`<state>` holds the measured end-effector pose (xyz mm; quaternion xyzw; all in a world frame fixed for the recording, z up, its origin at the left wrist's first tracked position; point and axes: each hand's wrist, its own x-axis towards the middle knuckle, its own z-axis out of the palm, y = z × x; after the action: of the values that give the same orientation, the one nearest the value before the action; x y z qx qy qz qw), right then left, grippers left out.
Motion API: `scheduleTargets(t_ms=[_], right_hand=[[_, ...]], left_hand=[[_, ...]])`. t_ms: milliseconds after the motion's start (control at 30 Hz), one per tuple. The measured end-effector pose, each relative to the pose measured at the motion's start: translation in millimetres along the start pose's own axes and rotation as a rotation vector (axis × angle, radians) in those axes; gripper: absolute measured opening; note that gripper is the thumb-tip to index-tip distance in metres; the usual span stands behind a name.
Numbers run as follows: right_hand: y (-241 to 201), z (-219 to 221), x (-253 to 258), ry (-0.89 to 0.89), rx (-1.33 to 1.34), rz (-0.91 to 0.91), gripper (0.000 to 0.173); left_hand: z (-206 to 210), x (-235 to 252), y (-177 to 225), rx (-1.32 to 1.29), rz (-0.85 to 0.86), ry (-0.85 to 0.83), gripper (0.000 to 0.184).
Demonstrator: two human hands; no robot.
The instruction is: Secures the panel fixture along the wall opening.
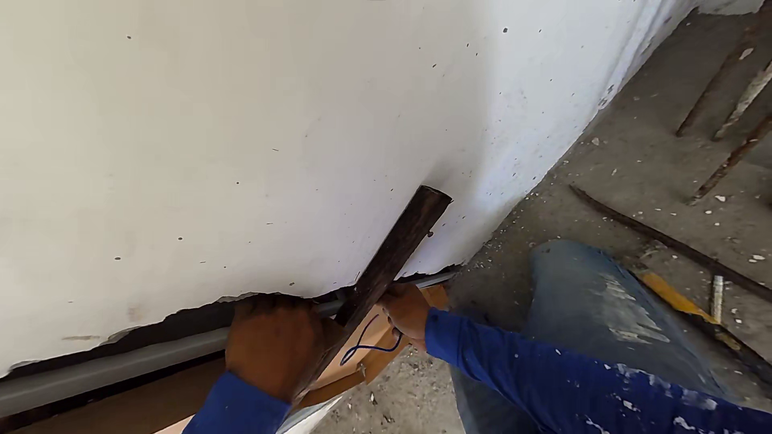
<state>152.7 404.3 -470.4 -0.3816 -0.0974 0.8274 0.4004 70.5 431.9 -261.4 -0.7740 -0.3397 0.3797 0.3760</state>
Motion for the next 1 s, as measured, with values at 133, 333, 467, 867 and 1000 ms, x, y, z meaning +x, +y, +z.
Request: scheduleTargets(t_ms=[133,333,467,867,1000], right_hand=[[8.3,2.2,2.0,0.006,0.013,-0.107,0.02],[37.7,14.4,17.2,0.112,-0.017,-0.412,0.018],[32.7,15.0,17.4,0.037,-0.158,-0.411,0.023],[30.3,8.9,18.5,0.02,-0.377,-0.504,0.031],[41.9,6.3,29.6,-0.083,-0.139,-0.49,0.028]], left_hand=[[-4.8,1.6,-9.0,-0.082,0.038,-0.165,0.036],[-35.9,23.7,-12.5,-0.146,-0.018,-0.7,0.044],[-34.5,25.6,-14.5,-0.126,0.003,-0.715,0.05],[-45.0,31.6,-11.3,-0.12,-0.011,-0.822,0.044],[-44.2,32.9,-12.5,-0.131,-0.022,-0.833,0.045]])
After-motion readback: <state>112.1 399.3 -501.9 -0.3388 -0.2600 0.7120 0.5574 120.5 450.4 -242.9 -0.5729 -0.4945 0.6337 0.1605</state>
